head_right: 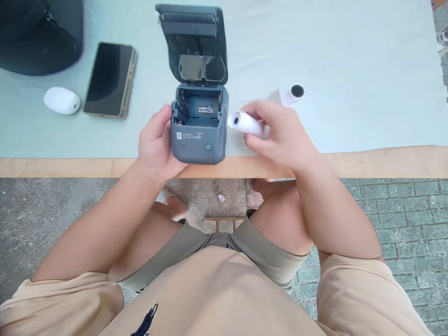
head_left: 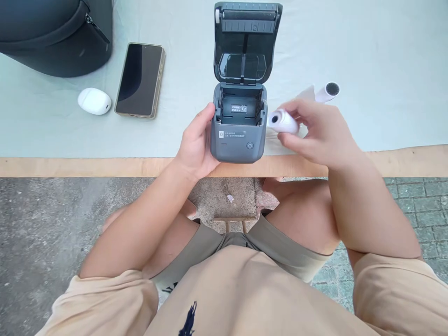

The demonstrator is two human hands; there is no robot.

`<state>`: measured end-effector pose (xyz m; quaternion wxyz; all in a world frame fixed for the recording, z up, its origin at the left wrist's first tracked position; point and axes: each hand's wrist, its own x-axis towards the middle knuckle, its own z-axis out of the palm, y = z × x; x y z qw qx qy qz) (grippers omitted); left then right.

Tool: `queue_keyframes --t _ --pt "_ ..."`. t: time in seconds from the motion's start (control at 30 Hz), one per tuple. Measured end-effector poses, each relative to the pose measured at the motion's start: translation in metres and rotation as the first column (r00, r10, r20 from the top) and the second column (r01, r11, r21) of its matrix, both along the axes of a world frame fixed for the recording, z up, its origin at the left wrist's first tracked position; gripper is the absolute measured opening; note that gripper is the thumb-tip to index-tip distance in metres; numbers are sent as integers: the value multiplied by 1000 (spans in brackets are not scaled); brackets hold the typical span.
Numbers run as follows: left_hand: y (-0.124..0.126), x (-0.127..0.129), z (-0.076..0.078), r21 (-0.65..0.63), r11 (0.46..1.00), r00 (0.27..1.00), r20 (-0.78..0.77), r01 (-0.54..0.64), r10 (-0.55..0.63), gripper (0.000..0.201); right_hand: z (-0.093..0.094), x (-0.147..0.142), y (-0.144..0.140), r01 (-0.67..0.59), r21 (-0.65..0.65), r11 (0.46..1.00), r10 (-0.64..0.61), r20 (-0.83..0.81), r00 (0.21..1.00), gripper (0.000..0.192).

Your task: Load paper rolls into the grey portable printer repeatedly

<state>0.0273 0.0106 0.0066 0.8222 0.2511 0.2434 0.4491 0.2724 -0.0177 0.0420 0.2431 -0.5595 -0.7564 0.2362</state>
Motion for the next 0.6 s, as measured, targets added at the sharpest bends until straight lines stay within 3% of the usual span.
queue_keyframes --t 0.07,0.13,0.27,0.43,0.6 --pt "0 0 1 -8 1000 1000 -26 -10 10 53 1 -3 -1 90 -83 992 -105 -201 974 27" --pt "0 0 2 -12 1000 998 -56 -15 14 52 -2 -5 2 126 -208 970 -202 -396 896 28" --pt "1 0 3 3 1000 995 -102 -3 4 51 -11 -6 9 106 -333 937 -283 -546 789 38" --pt "1 -1 2 32 999 988 -152 4 0 50 -13 -7 7 89 -281 956 -228 -514 827 48" --pt "-1 1 3 117 993 985 -172 23 -2 51 -11 -8 2 78 -173 982 -122 -257 959 46"
